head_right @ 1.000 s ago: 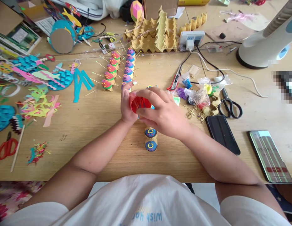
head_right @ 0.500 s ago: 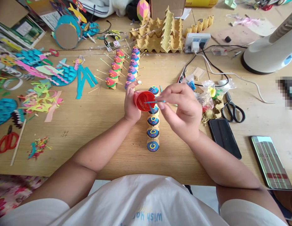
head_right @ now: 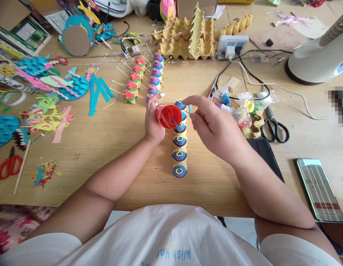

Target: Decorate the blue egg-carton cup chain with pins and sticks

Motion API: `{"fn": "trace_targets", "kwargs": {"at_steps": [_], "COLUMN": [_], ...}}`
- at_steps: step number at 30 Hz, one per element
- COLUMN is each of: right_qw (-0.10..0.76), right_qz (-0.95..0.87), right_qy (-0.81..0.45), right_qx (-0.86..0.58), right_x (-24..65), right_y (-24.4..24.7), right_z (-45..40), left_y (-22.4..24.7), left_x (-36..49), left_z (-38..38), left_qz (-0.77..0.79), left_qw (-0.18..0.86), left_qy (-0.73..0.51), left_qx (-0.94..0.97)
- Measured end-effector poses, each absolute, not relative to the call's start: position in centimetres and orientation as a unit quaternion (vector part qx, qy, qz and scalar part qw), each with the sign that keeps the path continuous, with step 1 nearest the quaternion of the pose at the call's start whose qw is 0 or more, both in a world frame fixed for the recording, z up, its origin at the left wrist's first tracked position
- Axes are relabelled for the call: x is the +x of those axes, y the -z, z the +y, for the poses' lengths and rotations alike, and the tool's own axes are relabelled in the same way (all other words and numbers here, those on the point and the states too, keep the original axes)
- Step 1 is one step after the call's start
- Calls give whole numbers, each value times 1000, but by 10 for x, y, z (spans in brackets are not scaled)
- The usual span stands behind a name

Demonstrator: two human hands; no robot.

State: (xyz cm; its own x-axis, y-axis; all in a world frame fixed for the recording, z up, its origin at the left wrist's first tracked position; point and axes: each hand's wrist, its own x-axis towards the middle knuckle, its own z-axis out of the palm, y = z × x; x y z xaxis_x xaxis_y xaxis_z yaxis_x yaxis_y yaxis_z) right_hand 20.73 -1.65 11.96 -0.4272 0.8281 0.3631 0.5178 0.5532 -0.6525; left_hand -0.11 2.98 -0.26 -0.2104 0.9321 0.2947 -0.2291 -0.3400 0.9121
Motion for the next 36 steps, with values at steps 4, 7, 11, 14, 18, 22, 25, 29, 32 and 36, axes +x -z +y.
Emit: {"fn": "trace_targets", "kwargs": {"at_steps": [4,7,11,14,18,22,25,29,32,36], "right_qw": [296,282,247,249,230,208,205,221,213,195], "right_qz": [-851,-875,-889,-890,-904,-916,-916,-906,-899,-894], "right_qy": [-157,-33,36,38,68,27,-1,-1,10,33], "right_qx": [-405,-392,-383,-380,-355,-342,-346,-360,-382,-402], "right_x": [207,201,197,196,191,188,190,191,188,184], "right_y": [-131,-132,-124,-118,-115,-117,-121,-125,-122,-115], "right_z": [-27,-33,-33,-32,-32,-30,-29,-33,-38,-41], "left_y": [4,2,-2,-5,-8,-6,-4,-4,-6,-5], "left_x": [-2,-2,0,1,2,2,2,1,0,0], "left_z": [31,30,27,24,21,21,22,21,20,19], "left_qz": [406,412,413,414,415,393,399,398,404,402], "left_qw": [404,400,400,403,408,420,432,441,436,438], "left_qy": [-678,-675,-667,-659,-650,-657,-649,-646,-644,-642], "left_qx": [461,463,473,481,489,487,482,479,481,485]}}
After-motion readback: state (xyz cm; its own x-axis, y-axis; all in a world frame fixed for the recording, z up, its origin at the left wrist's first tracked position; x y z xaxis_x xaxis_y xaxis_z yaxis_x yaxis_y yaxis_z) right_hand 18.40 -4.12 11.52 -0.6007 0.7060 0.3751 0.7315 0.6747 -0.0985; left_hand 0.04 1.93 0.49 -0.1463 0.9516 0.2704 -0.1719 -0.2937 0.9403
